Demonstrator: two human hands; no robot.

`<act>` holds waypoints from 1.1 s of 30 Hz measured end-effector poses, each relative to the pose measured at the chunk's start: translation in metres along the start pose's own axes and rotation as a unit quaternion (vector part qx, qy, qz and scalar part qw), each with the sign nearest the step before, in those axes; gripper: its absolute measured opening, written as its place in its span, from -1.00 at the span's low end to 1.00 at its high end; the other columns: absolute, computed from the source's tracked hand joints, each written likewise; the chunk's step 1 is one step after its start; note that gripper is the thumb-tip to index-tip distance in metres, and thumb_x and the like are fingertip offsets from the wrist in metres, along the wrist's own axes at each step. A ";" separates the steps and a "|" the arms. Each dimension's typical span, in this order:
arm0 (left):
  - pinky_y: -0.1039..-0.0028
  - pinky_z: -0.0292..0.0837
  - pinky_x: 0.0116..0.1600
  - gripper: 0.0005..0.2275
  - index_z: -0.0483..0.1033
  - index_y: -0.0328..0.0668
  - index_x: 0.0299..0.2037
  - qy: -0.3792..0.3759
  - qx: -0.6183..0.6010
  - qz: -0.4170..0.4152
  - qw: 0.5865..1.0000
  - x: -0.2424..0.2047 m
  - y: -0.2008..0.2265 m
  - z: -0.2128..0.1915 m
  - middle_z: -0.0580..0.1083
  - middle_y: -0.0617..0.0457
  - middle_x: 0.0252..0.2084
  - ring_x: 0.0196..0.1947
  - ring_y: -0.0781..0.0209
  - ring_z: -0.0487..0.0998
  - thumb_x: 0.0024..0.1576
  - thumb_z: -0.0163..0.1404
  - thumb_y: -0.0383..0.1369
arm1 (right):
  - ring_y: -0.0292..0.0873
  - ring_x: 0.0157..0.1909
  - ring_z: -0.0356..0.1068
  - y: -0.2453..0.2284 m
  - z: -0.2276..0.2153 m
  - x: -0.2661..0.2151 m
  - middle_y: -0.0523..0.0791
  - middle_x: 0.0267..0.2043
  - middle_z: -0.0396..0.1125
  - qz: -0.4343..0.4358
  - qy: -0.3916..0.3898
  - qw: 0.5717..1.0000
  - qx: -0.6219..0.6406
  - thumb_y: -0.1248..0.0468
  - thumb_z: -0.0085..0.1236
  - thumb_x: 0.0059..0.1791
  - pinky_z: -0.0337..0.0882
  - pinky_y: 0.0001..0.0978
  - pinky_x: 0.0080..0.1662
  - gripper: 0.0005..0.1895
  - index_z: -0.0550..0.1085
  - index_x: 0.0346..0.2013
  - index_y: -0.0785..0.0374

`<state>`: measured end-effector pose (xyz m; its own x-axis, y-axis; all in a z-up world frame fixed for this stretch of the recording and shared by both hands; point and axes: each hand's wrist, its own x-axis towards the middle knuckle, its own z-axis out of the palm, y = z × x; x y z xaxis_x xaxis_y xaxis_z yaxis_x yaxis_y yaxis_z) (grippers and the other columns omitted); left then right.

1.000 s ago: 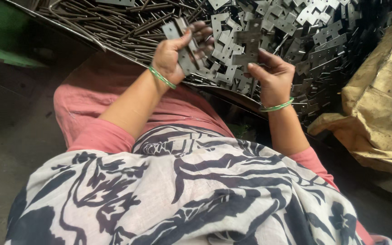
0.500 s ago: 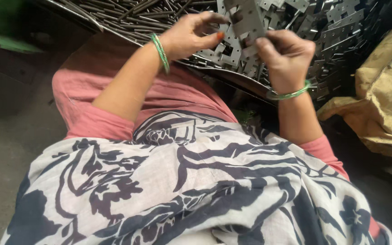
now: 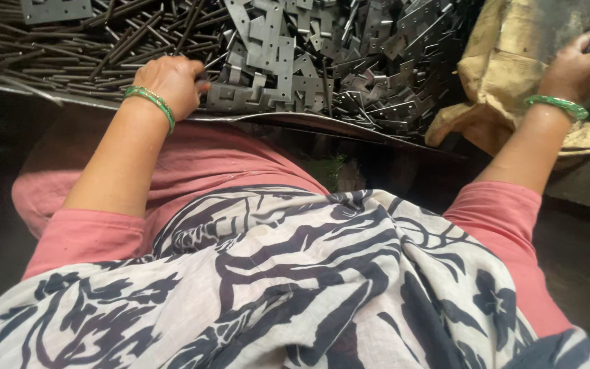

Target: The person sits on the floor and repeatedly picks up metal rods and small metal brackets from a bin, inserts the rods into the brackets, and places the assembled units into a sack. The process is continuous and repetitive throughout the clip.

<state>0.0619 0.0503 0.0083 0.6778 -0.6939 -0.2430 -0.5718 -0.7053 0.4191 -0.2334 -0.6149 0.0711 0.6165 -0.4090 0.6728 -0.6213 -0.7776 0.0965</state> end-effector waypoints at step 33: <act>0.14 0.51 -0.05 -0.64 0.59 -0.32 -0.16 -0.001 0.094 -0.097 0.991 0.043 -0.001 0.019 0.59 -0.19 -0.19 -0.13 -0.12 0.61 -0.03 0.25 -0.19 | -0.20 -0.04 0.54 -0.260 -0.077 -0.012 -0.04 -0.06 0.50 0.107 -0.421 0.563 0.703 0.60 0.16 0.12 0.60 -0.35 0.06 -0.79 0.54 0.02 0.38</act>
<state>0.0824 0.0182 -0.0191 0.7829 -0.5424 -0.3047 -0.5067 -0.8401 0.1936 -0.1167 -0.3709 0.0945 0.9786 -0.1872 -0.0850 -0.0932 -0.0352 -0.9950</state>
